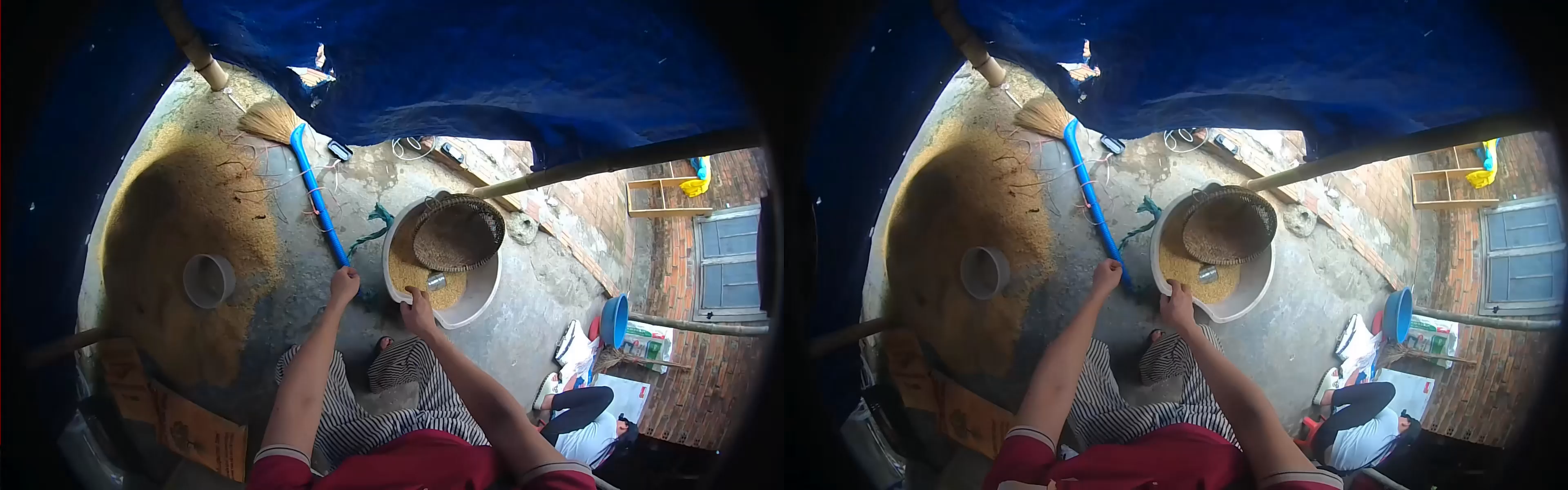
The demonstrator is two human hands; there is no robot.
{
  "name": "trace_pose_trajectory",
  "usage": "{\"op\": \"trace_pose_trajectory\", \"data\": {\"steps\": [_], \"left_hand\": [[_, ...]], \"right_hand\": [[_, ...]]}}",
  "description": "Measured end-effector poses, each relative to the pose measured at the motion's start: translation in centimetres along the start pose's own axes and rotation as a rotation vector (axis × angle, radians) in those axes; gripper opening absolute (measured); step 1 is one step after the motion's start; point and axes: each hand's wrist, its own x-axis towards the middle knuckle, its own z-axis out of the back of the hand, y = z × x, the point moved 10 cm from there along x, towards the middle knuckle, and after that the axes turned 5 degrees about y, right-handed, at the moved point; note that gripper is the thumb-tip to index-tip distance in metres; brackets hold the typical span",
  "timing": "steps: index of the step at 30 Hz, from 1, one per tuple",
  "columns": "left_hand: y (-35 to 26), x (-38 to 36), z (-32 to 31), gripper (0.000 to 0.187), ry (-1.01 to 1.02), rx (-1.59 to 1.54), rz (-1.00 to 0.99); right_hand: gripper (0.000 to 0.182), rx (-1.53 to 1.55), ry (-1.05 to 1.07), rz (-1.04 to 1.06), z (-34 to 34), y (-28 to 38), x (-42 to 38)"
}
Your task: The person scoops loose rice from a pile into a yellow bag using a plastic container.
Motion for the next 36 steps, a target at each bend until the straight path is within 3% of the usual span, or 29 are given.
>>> {"op": "trace_pose_trajectory", "data": {"steps": [2,3,5,7,9,11,13,15,17,18,19,20,23,24,26,28,29,31,33,35,36], "left_hand": [[-1.3,0.5,1.1,0.04,-0.033,0.077,-0.05],[2.9,4.9,-4.6,0.04,0.017,0.036,-0.046],[2.3,8.1,-3.0,0.048,-0.104,0.236,-0.126],[0.2,9.8,-1.8,0.06,-0.26,0.389,-0.27],[-1.1,13.7,-2.8,0.076,-0.299,0.375,-0.485],[-2.4,15.7,-4.0,0.081,-0.269,0.383,-0.535],[-2.1,17.3,-4.3,0.086,-0.243,0.403,-0.599],[-0.6,18.9,-5.2,0.095,-0.15,0.356,-0.492],[-0.5,18.7,-4.2,0.088,-0.142,0.388,-0.43],[-0.3,19.1,-5.9,0.08,0.049,0.391,-0.455],[0.1,19.1,-8.1,0.072,0.247,0.388,-0.475],[-0.1,19.0,-9.1,0.052,0.305,0.463,-0.511],[0.4,18.4,-9.0,0.043,0.159,0.696,-0.569],[1.7,17.8,-8.0,0.038,0.1,0.773,-0.438],[5.7,17.7,-7.6,0.043,0.047,0.824,-0.402],[9.0,16.0,-9.2,0.053,0.066,1.163,-0.469],[10.1,15.5,-9.7,0.053,0.061,1.161,-0.464],[10.4,13.9,-11.0,0.062,-0.085,1.439,-0.637],[11.3,15.1,-10.2,0.061,-0.071,1.474,-0.591],[12.8,17.8,-6.1,0.056,-0.088,1.479,-0.291],[12.1,18.2,-4.9,0.056,-0.094,1.479,-0.291]], "right_hand": [[0.063,-0.07,-0.086,0.07,0.7,1.5,0.6],[0.063,-0.12,-0.079,0.028,-2.0,-4.3,2.1],[0.066,-0.183,-0.157,0.018,-3.9,-4.4,5.4],[0.083,-0.224,-0.192,-0.009,-5.7,-6.2,9.1],[0.089,-0.238,-0.222,-0.026,-6.0,-7.3,12.1],[0.098,-0.233,-0.187,-0.105,-6.5,-8.4,15.5],[0.09,-0.201,-0.134,-0.16,-8.1,-8.6,17.9],[0.083,-0.17,-0.096,-0.231,-9.2,-10.2,18.4],[0.067,-0.139,-0.057,-0.146,-11.3,-10.4,19.4],[0.052,-0.176,-0.194,-0.163,-10.8,-10.3,18.4],[0.052,-0.161,-0.196,-0.17,-11.1,-10.6,17.7],[0.05,-0.165,-0.183,-0.15,-11.0,-10.4,17.4],[0.048,-0.178,-0.169,-0.114,-10.9,-10.8,17.4],[0.048,-0.187,-0.153,-0.103,-11.3,-11.0,17.4],[0.047,-0.127,-0.192,-0.078,-11.5,-10.9,16.9],[0.046,-0.069,-0.232,-0.053,-11.2,-10.3,17.0],[0.046,-0.069,-0.232,-0.081,-11.2,-10.6,17.1],[0.046,-0.057,-0.225,-0.113,-11.3,-10.7,17.0],[0.045,-0.041,-0.231,-0.123,-11.1,-10.6,16.8],[0.041,-0.052,-0.256,-0.1,-11.3,-10.1,16.3],[0.038,-0.068,-0.29,-0.072,-10.9,-9.6,16.2]]}}
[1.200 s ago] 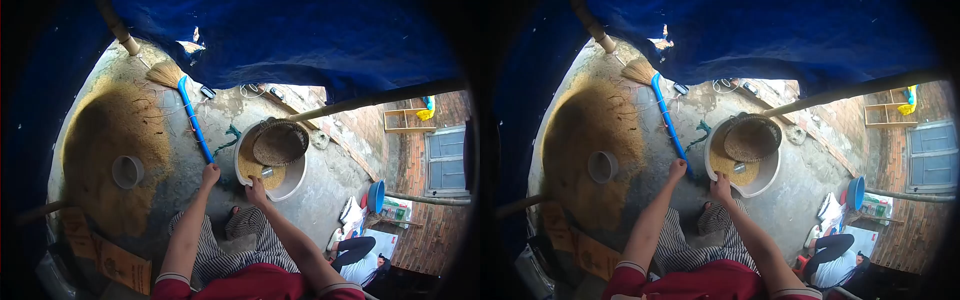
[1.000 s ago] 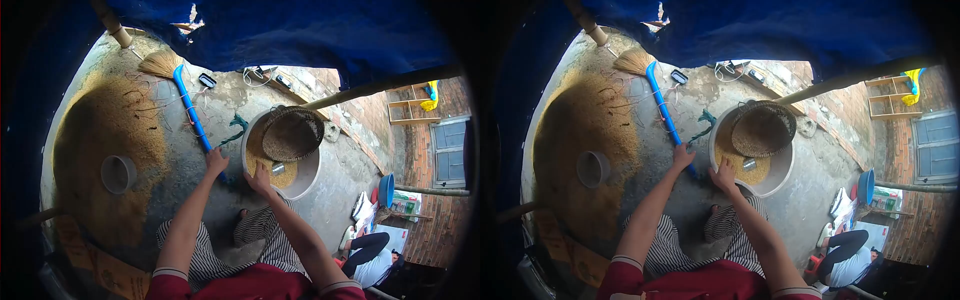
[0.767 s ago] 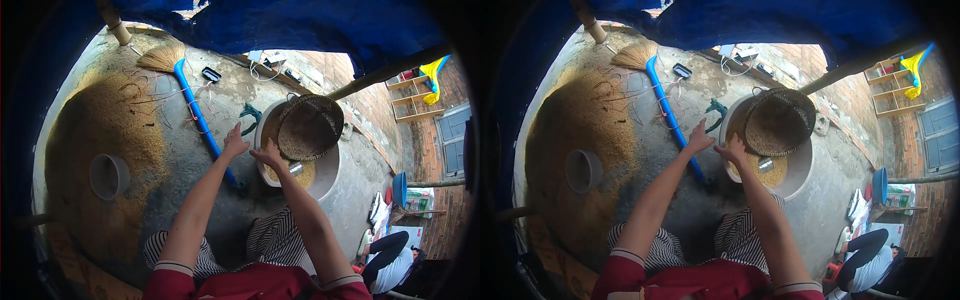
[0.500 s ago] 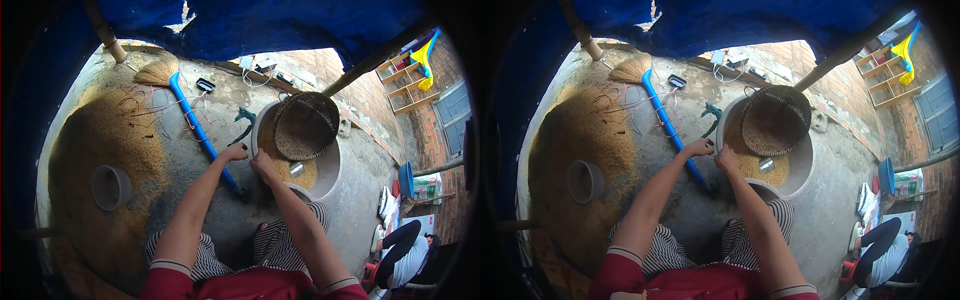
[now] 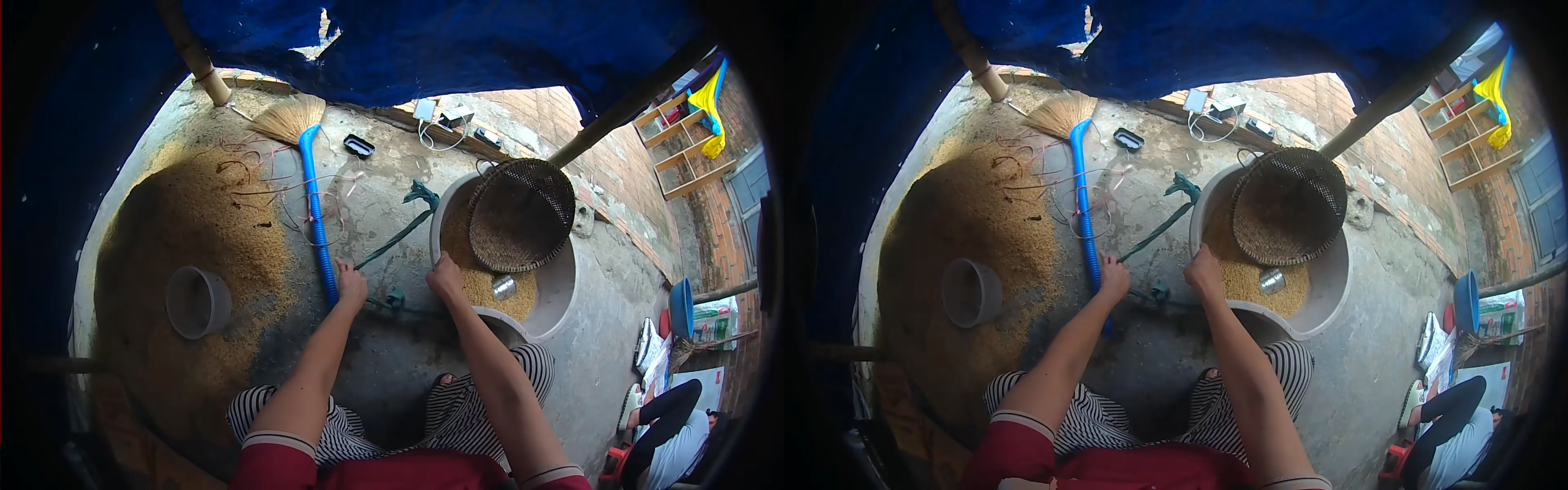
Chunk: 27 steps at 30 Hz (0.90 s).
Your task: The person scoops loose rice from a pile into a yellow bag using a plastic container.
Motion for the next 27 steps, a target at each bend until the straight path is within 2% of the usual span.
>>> {"op": "trace_pose_trajectory", "data": {"steps": [2,3,5,6,8,9,11,12,14,16,17,19,21,23,25,26,27], "left_hand": [[4.2,0.5,1.6,0.044,-0.031,-0.048,0.202],[5.1,1.6,1.5,0.044,-0.037,-0.048,0.209],[5.2,4.6,0.1,0.033,-0.034,-0.58,0.032],[6.0,3.8,1.7,0.033,-0.043,-0.581,0.041],[5.0,0.7,4.9,0.029,0.115,-1.115,-0.189],[5.6,0.6,4.9,0.029,0.108,-1.117,-0.182],[9.9,0.2,5.3,0.028,-0.146,-1.852,-0.064],[13.0,1.1,3.1,0.027,-0.323,-1.867,0.032],[17.4,-2.3,1.6,0.037,-0.278,-0.995,0.532],[18.1,-3.1,-2.5,0.063,-0.183,-0.754,0.628],[17.7,-2.9,-3.9,0.063,-0.187,-0.754,0.628],[16.4,-1.7,-8.1,0.078,-0.062,-0.968,0.599],[15.4,-0.1,-10.1,0.077,-0.062,-0.898,0.618],[15.3,0.3,-9.9,0.076,-0.061,-0.829,0.631],[15.9,-1.5,-9.0,0.071,-0.024,-0.958,0.791],[16.0,-1.9,-7.7,0.071,-0.021,-0.961,0.789],[16.4,-3.2,-6.8,0.061,-0.084,-1.208,0.862]], "right_hand": [[0.039,0.001,0.014,-0.003,-0.2,-0.3,0.4],[0.04,-0.002,0.032,-0.009,-0.4,-0.4,0.7],[0.04,0.018,0.028,0.01,-0.3,-0.4,0.7],[0.039,0.038,0.024,0.019,-0.2,-0.3,0.7],[0.039,0.026,0.02,0.038,-0.5,-0.6,1.2],[0.038,0.009,0.019,0.043,-0.7,-0.8,1.4],[0.037,0.005,0.021,0.044,-1.0,-1.2,1.8],[0.037,0.002,0.019,0.036,-1.0,-1.2,1.9],[0.037,0.008,0.015,0.033,-0.7,-0.9,1.6],[0.037,0.01,0.011,0.029,-0.4,-0.7,1.2],[0.037,-0.016,0.016,0.004,-0.3,-0.6,1.2],[0.037,-0.044,0.022,-0.013,-0.1,-0.3,1.3],[0.034,-0.061,0.035,-0.033,-0.1,-0.2,1.4],[0.033,-0.064,0.019,-0.027,-0.4,-0.2,1.8],[0.032,-0.071,-0.006,-0.027,-0.2,-0.2,2.0],[0.031,-0.068,-0.045,-0.054,0.0,-0.2,1.9],[0.031,-0.066,-0.079,-0.079,0.2,-0.3,1.7]]}}
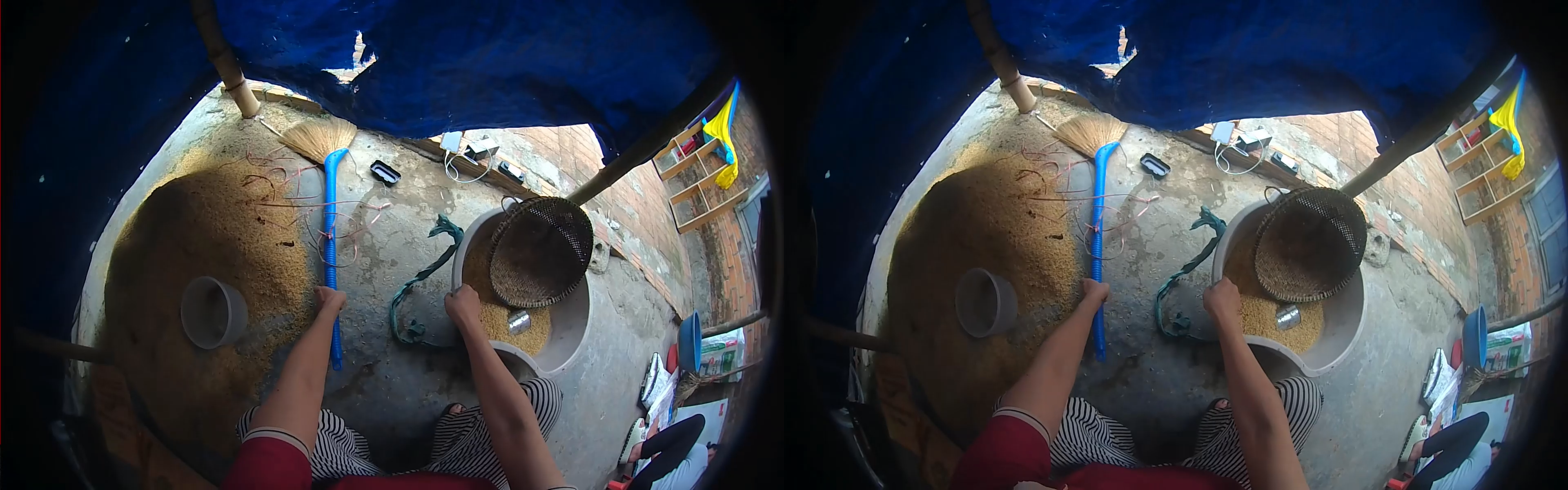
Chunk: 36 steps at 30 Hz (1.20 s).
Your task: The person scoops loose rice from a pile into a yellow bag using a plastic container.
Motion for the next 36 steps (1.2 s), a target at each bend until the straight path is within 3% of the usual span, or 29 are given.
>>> {"op": "trace_pose_trajectory", "data": {"steps": [1,2,4,10,14,16,19,20,22,23,24,26,27,28,30,32,34,35,36], "left_hand": [[0.6,0.0,0.7,0.052,0.002,-0.252,0.076],[0.7,0.7,1.0,0.052,0.0,-0.251,0.089],[0.2,1.9,2.5,0.035,-0.109,-0.369,0.0],[-2.4,-2.6,4.0,0.037,-0.099,-0.577,-0.058],[-3.2,0.2,5.6,0.033,-0.282,-0.489,-0.132],[-3.7,-2.6,6.2,0.03,-0.167,-0.714,-0.092],[-6.2,-6.2,3.7,0.022,-0.065,-1.042,-0.131],[-7.5,-7.4,2.7,0.019,-0.035,-1.11,-0.142],[-10.4,-9.5,1.3,0.017,0.058,-1.286,-0.192],[-12.5,-10.9,2.1,0.018,0.099,-1.384,-0.263],[-14.4,-12.2,2.6,0.018,0.154,-1.469,-0.334],[-16.7,-11.5,4.7,0.02,0.094,-1.302,-0.623],[-17.4,-12.0,5.2,0.026,0.223,-1.284,-0.626],[-17.5,-12.4,6.8,0.026,0.219,-1.288,-0.636],[-18.0,-12.5,9.1,0.03,0.317,-1.215,-0.604],[-17.4,-9.3,12.2,0.034,0.333,-1.535,-0.401],[-16.8,-5.5,16.0,0.032,0.276,-1.551,-0.519],[-16.4,-4.6,17.6,0.031,0.349,-1.587,-0.568],[-16.1,-3.9,19.2,0.029,0.42,-1.623,-0.619]], "right_hand": [[0.031,-0.004,0.01,0.001,-0.2,0.2,-0.1],[0.03,0.036,-0.013,-0.012,0.0,0.3,0.0],[0.029,0.073,-0.026,-0.028,0.1,0.7,-0.2],[0.028,0.055,-0.04,-0.014,0.3,1.6,0.4],[0.043,0.041,-0.017,-0.05,-0.4,2.5,-0.1],[0.052,0.028,-0.006,-0.076,-0.7,2.6,0.3],[0.082,-0.092,-0.018,-0.135,-0.5,2.4,0.0],[0.082,-0.095,-0.022,-0.118,-0.8,3.3,-0.2],[0.075,-0.351,-0.358,0.015,1.2,7.0,-1.3],[0.064,-0.097,-0.29,0.369,2.5,12.3,-1.2],[0.058,0.18,-0.071,0.598,0.7,14.0,-0.2],[0.059,0.3,0.701,0.335,-0.2,19.6,-5.1],[0.061,0.108,0.28,0.506,-0.4,18.6,-2.1],[0.061,0.107,0.273,0.514,0.6,20.0,-2.8],[0.066,0.039,0.329,0.473,1.8,22.6,-4.6],[0.061,0.242,0.5,0.412,0.4,23.5,-6.3],[0.055,0.36,0.658,0.459,-1.1,24.1,-8.2],[0.048,0.45,0.778,0.432,-1.7,24.4,-9.2],[0.048,0.436,0.77,0.432,-1.2,24.4,-9.0]]}}
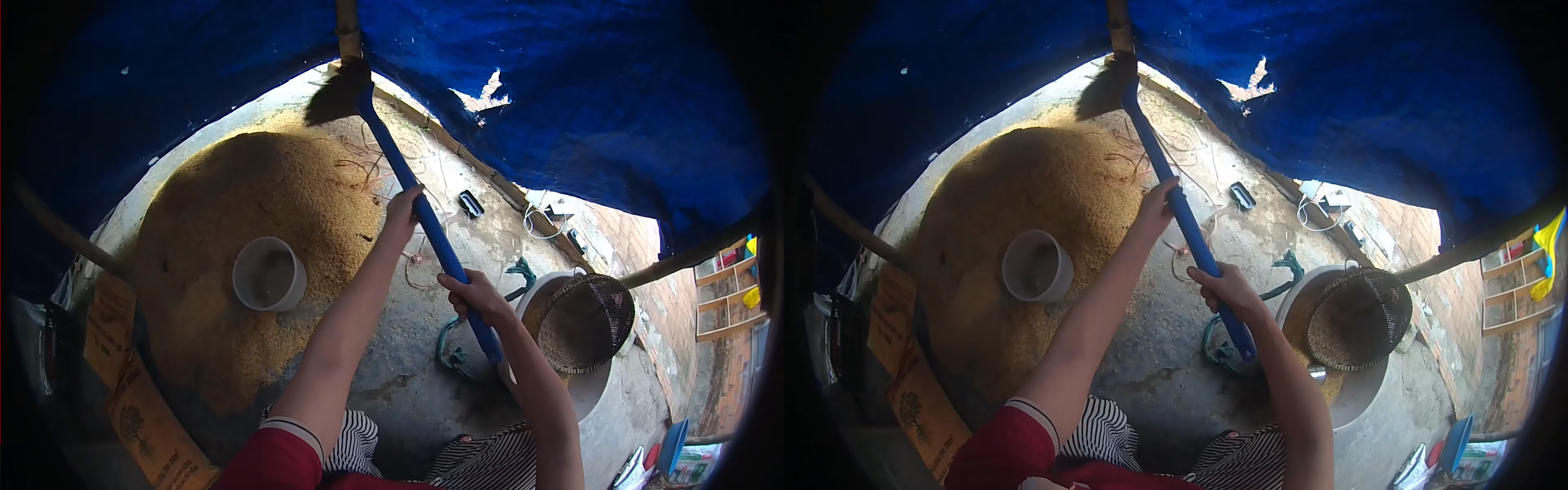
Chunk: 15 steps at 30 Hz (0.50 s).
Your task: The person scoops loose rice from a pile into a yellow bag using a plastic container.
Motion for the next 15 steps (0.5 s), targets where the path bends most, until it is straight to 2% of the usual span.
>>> {"op": "trace_pose_trajectory", "data": {"steps": [2,4,6,7,8,10,12,13,15], "left_hand": [[-3.0,0.0,0.3,0.026,-0.005,-0.207,-0.005],[-5.1,0.3,-0.4,0.02,0.059,-0.269,-0.07],[-5.2,0.5,0.6,0.018,-0.101,-0.204,-0.121],[-5.0,1.0,0.2,0.019,-0.056,-0.221,-0.109],[-4.5,1.2,-0.1,0.022,-0.061,-0.169,-0.138],[-3.9,0.9,-1.9,0.029,-0.038,-0.15,-0.186],[-2.2,0.8,-4.1,0.044,0.01,-0.113,-0.176],[-0.9,0.6,-5.4,0.043,0.038,-0.077,-0.152],[1.1,-0.6,-7.6,0.047,0.138,0.054,-0.103]], "right_hand": [[0.043,0.223,0.28,-0.122,-1.7,-0.3,-0.4],[0.041,0.227,0.337,-0.137,-1.5,0.0,-0.5],[0.043,-0.168,0.236,-0.097,0.2,0.4,0.3],[0.048,-0.291,0.169,-0.019,1.4,1.3,0.8],[0.053,-0.416,0.069,-0.072,3.0,1.2,1.2],[0.056,-0.668,-0.084,0.036,4.1,4.2,1.0],[0.058,-0.85,-0.325,0.206,4.8,7.6,0.4],[0.058,-0.901,-0.368,0.116,4.8,8.5,0.5],[0.058,-0.889,-0.407,0.106,6.2,8.4,2.3]]}}
